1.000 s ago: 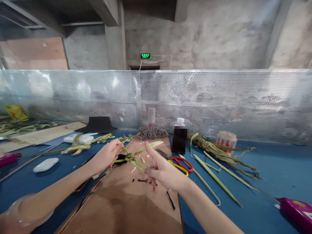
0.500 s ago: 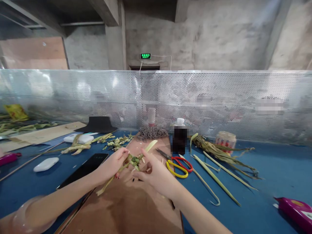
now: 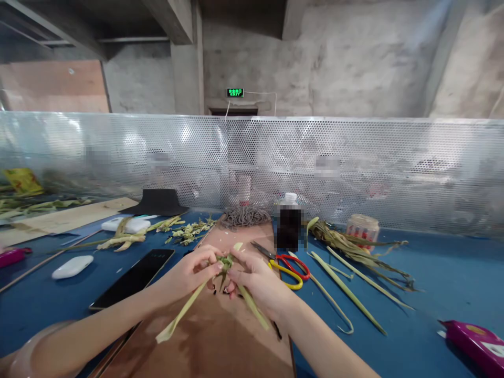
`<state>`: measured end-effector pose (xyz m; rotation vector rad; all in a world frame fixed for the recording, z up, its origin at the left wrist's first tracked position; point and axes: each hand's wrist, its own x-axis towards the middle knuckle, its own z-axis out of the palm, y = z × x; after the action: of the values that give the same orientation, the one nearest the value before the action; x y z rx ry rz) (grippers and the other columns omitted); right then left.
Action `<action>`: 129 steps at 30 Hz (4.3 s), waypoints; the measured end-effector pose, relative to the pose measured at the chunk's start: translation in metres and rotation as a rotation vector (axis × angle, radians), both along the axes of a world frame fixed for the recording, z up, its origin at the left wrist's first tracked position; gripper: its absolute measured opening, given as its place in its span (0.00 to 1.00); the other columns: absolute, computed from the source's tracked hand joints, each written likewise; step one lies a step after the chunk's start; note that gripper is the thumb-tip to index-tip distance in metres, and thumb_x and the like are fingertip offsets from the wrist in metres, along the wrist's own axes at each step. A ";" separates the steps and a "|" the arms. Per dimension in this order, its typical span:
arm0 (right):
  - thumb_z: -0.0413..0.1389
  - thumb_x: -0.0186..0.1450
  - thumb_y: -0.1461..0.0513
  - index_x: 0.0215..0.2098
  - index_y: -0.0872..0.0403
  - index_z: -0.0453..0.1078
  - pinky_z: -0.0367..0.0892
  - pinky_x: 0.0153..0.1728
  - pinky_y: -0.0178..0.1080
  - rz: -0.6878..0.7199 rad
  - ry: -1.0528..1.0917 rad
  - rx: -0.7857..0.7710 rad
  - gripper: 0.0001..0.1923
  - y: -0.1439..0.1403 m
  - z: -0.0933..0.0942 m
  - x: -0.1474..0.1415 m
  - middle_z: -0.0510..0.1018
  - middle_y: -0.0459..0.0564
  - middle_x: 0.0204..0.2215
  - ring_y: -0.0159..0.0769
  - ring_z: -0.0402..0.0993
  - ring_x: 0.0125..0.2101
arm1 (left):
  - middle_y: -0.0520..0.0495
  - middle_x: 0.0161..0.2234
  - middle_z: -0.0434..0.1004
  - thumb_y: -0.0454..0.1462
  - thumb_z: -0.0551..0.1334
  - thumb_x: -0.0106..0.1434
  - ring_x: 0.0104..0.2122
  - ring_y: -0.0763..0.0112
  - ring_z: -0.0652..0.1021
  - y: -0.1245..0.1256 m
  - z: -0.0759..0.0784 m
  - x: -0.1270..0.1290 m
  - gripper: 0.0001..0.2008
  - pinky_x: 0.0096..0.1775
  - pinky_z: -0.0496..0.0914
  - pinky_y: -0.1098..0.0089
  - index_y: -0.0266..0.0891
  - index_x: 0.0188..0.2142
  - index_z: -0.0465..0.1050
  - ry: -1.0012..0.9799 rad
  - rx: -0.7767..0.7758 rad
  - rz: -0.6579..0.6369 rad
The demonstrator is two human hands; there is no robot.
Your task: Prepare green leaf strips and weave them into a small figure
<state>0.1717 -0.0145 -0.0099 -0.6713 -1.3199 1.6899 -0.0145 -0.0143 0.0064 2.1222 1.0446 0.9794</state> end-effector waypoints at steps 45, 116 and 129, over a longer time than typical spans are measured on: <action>0.53 0.58 0.67 0.56 0.45 0.63 0.58 0.15 0.29 0.033 -0.105 0.133 0.28 -0.006 0.022 0.018 0.74 0.50 0.44 0.22 0.63 0.18 | 0.51 0.26 0.66 0.37 0.57 0.59 0.27 0.72 0.69 0.014 0.006 -0.015 0.11 0.35 0.64 0.68 0.37 0.21 0.63 -0.301 -0.447 -0.317; 0.54 0.59 0.58 0.49 0.58 0.71 0.48 0.10 0.27 -0.368 -0.067 0.089 0.21 -0.011 0.003 -0.017 0.55 0.37 0.10 0.21 0.48 0.10 | 0.52 0.28 0.62 0.42 0.57 0.61 0.27 0.74 0.63 -0.012 0.019 0.000 0.15 0.31 0.59 0.71 0.37 0.21 0.63 0.073 -0.304 -0.257; 0.49 0.62 0.55 0.52 0.56 0.69 0.51 0.09 0.28 -0.443 -0.240 0.271 0.23 -0.016 0.004 -0.015 0.53 0.36 0.12 0.22 0.47 0.10 | 0.56 0.22 0.55 0.47 0.48 0.67 0.23 0.75 0.59 -0.011 0.005 0.003 0.18 0.27 0.56 0.72 0.39 0.25 0.57 -0.046 -0.174 -0.156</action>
<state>0.1569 -0.0305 -0.0061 -0.9445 -1.4068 1.0791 -0.0117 -0.0254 0.0115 1.9962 0.8929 0.8281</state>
